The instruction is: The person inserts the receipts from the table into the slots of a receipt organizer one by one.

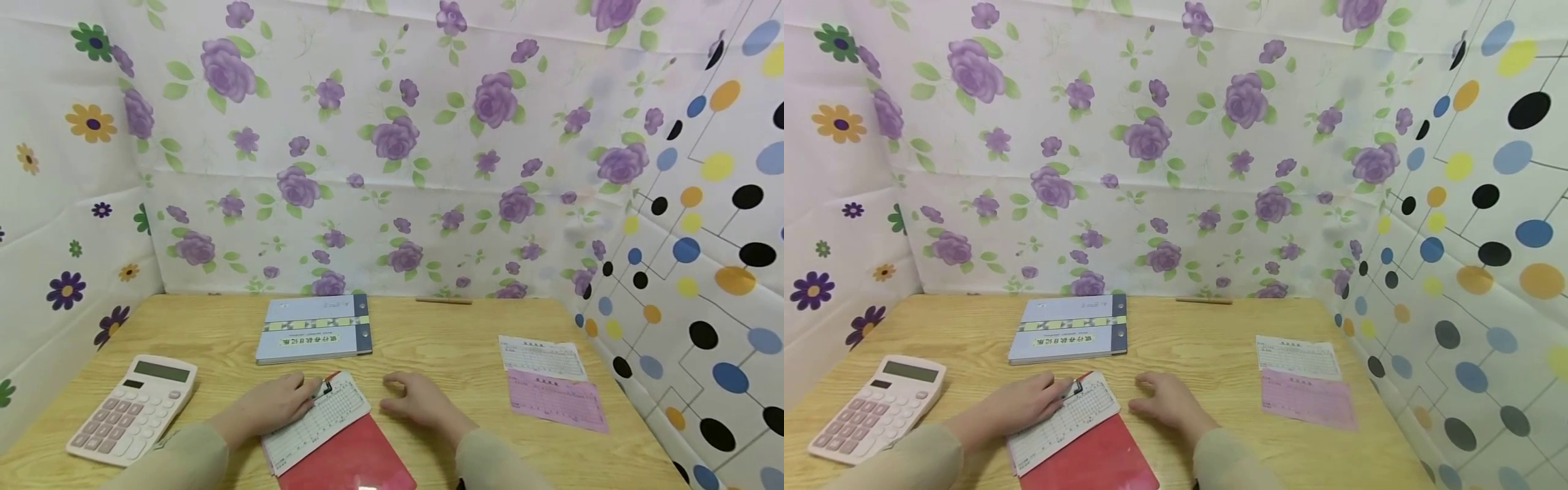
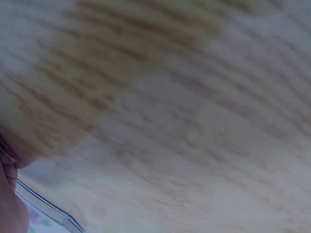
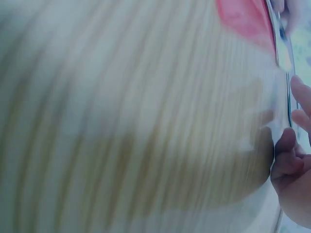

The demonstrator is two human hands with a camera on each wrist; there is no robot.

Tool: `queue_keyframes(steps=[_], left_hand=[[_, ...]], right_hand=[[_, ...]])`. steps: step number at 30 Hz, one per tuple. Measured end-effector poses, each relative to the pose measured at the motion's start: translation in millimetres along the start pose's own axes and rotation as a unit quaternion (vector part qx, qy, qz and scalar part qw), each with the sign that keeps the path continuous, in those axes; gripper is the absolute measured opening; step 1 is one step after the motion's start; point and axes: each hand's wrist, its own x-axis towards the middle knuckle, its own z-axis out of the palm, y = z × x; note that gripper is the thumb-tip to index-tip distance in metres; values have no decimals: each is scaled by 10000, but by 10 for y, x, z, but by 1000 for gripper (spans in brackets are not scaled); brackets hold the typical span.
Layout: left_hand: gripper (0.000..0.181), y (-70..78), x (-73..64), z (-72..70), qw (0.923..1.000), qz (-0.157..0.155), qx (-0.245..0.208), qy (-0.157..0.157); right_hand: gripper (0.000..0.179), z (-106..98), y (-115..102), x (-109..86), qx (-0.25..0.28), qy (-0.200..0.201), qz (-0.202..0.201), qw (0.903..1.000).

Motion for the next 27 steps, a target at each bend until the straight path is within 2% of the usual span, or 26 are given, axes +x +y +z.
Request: queue_keyframes(steps=[6,10,17,27], left_hand=[[35,-7,-1,8,10000,28,-37,84],[37,-6,-1,3,10000,-16,-47,-4],[42,15,-3,-39,9995,-125,-137,-274],[44,27,-4,-36,9993,-206,-136,-270]], right_hand=[[52,-285,317,-145,124,129,239,9996],[54,-443,497,-268,124,327,435,9984],[54,-647,816,-459,-41,818,887,9927],[58,-995,1299,-798,-437,1163,1312,9835]])
